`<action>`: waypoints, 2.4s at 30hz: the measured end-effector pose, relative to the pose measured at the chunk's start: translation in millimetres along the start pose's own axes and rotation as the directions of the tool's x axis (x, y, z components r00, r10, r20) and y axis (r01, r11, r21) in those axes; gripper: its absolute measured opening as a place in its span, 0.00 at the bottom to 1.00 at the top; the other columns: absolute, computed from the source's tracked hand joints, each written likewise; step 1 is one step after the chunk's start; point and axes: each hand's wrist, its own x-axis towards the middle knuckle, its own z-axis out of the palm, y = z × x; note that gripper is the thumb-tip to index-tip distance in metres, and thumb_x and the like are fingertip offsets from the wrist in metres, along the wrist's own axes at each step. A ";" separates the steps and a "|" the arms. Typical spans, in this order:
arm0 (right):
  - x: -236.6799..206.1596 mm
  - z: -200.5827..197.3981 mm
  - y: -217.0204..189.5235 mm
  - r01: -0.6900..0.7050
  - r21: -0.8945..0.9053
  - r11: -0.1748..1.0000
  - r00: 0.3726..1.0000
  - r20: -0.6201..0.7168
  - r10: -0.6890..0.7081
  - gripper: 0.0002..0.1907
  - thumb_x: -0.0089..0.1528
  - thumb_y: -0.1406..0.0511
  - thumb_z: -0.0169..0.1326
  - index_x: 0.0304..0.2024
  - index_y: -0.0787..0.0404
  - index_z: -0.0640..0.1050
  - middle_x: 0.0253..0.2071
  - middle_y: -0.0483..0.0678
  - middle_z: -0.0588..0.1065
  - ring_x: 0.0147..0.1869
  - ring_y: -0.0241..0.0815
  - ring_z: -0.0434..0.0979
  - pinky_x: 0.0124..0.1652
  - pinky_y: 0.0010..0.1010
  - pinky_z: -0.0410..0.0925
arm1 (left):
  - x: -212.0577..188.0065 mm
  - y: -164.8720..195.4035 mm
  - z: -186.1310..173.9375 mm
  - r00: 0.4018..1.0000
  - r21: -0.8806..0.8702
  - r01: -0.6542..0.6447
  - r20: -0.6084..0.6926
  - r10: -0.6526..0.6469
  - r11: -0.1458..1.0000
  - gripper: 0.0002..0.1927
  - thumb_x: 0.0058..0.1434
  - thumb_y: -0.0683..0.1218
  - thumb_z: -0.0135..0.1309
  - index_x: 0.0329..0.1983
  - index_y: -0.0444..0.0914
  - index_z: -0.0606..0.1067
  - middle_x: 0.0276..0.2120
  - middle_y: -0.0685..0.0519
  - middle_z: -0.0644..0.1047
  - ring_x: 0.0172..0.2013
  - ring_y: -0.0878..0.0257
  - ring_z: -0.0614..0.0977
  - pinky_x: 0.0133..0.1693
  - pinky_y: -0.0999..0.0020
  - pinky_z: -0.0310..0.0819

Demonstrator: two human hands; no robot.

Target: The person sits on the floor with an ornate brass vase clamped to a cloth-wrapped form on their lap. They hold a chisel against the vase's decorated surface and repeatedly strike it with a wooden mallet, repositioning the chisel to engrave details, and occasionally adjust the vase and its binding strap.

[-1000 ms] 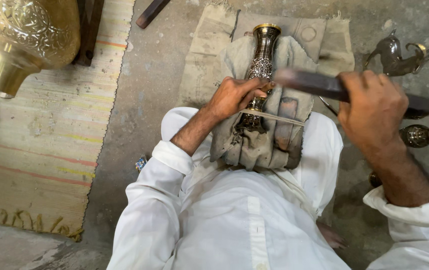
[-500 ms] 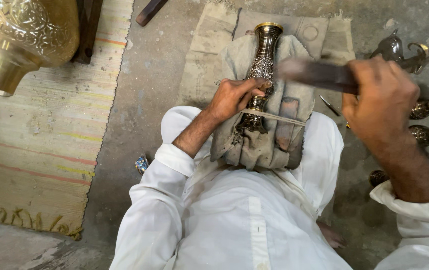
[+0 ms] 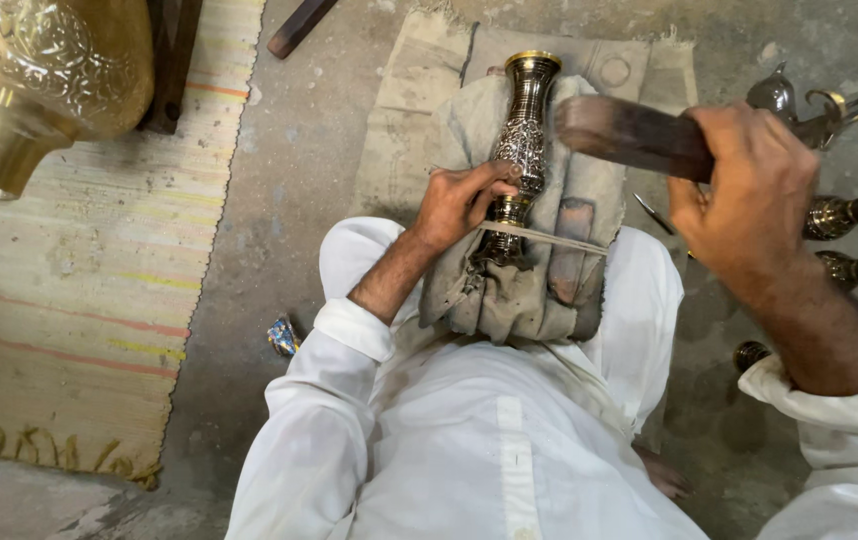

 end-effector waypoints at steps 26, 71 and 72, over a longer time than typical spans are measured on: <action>34.1 -19.2 -26.1 0.159 -0.283 0.946 0.987 0.067 -0.146 0.12 0.61 0.67 0.65 0.46 0.54 0.81 0.38 0.47 0.75 0.41 0.44 0.75 0.40 0.36 0.65 | -3.5 8.4 1.3 0.989 -0.012 0.062 -0.131 -0.063 0.998 0.11 0.66 0.34 0.57 0.51 0.34 0.76 0.38 0.48 0.85 0.36 0.61 0.89 0.37 0.69 0.84; -72.2 107.1 -119.6 -0.528 0.480 0.701 0.845 0.216 0.488 0.16 0.50 0.69 0.65 0.42 0.59 0.81 0.34 0.56 0.81 0.39 0.57 0.83 0.38 0.44 0.72 | -69.4 18.5 -47.1 0.673 -0.609 0.505 -0.165 -0.721 0.611 0.13 0.70 0.39 0.55 0.55 0.31 0.70 0.35 0.45 0.84 0.36 0.60 0.86 0.38 0.70 0.83; -72.3 108.8 -118.0 -0.541 0.489 0.685 0.837 0.235 0.494 0.16 0.51 0.67 0.67 0.42 0.60 0.81 0.34 0.55 0.81 0.38 0.56 0.83 0.37 0.43 0.72 | -68.2 16.8 -47.3 0.683 -0.605 0.506 -0.154 -0.714 0.615 0.14 0.70 0.39 0.55 0.56 0.31 0.70 0.35 0.45 0.84 0.36 0.60 0.87 0.38 0.70 0.83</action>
